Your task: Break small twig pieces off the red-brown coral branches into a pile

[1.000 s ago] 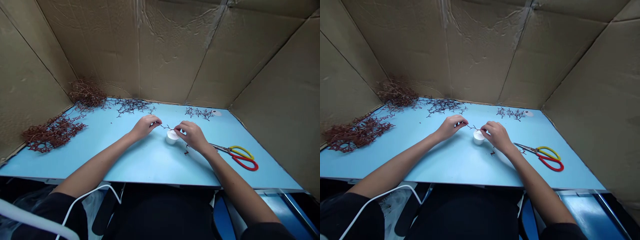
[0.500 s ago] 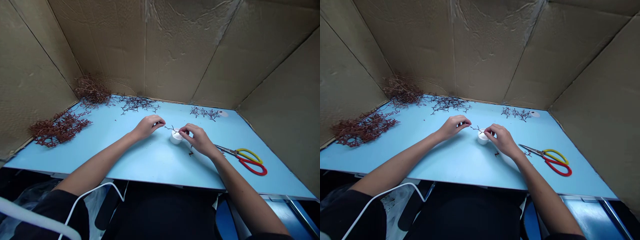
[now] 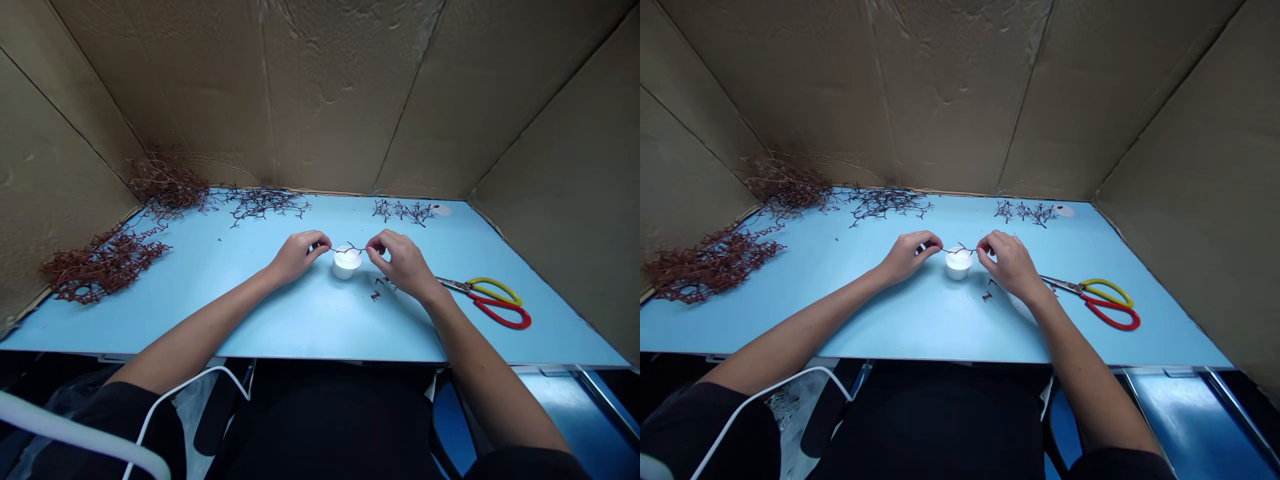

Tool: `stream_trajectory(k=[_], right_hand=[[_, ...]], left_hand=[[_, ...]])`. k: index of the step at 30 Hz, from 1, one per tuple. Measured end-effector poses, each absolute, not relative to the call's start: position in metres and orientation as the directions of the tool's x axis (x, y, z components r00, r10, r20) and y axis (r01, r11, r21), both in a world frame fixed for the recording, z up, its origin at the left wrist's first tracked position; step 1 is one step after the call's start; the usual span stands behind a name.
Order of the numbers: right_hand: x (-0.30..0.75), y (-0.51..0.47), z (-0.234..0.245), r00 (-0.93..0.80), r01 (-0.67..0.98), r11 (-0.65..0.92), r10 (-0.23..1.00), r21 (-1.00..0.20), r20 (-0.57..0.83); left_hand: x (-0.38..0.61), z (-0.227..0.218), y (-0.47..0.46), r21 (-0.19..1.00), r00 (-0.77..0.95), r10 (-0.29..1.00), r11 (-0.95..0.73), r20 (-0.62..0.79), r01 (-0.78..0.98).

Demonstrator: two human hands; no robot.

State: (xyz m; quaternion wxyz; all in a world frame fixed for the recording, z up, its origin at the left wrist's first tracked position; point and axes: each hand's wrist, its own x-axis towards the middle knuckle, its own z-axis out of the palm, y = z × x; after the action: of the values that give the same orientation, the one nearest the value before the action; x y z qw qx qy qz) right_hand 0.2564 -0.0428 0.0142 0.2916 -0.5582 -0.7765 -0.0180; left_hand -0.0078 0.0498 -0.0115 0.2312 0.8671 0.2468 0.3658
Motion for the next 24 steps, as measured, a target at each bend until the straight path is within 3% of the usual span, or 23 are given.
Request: stream_trajectory(k=[6,16,24], right_hand=[[0.256,-0.045,0.016,-0.247,0.862,0.407,0.858,-0.303,0.451],[0.260,-0.052,0.026,-0.243,0.716,0.365,0.929,-0.595,0.278],[0.264,-0.050,0.028,-0.205,0.684,0.310,0.950,-0.661,0.235]], left_hand=[[-0.012,-0.014,0.049,0.545,0.681,0.568,-0.788,0.462,0.287],[-0.019,-0.012,0.044,0.588,0.738,0.527,-0.779,0.422,0.220],[-0.017,-0.010,0.037,0.642,0.745,0.520,-0.749,0.417,0.163]])
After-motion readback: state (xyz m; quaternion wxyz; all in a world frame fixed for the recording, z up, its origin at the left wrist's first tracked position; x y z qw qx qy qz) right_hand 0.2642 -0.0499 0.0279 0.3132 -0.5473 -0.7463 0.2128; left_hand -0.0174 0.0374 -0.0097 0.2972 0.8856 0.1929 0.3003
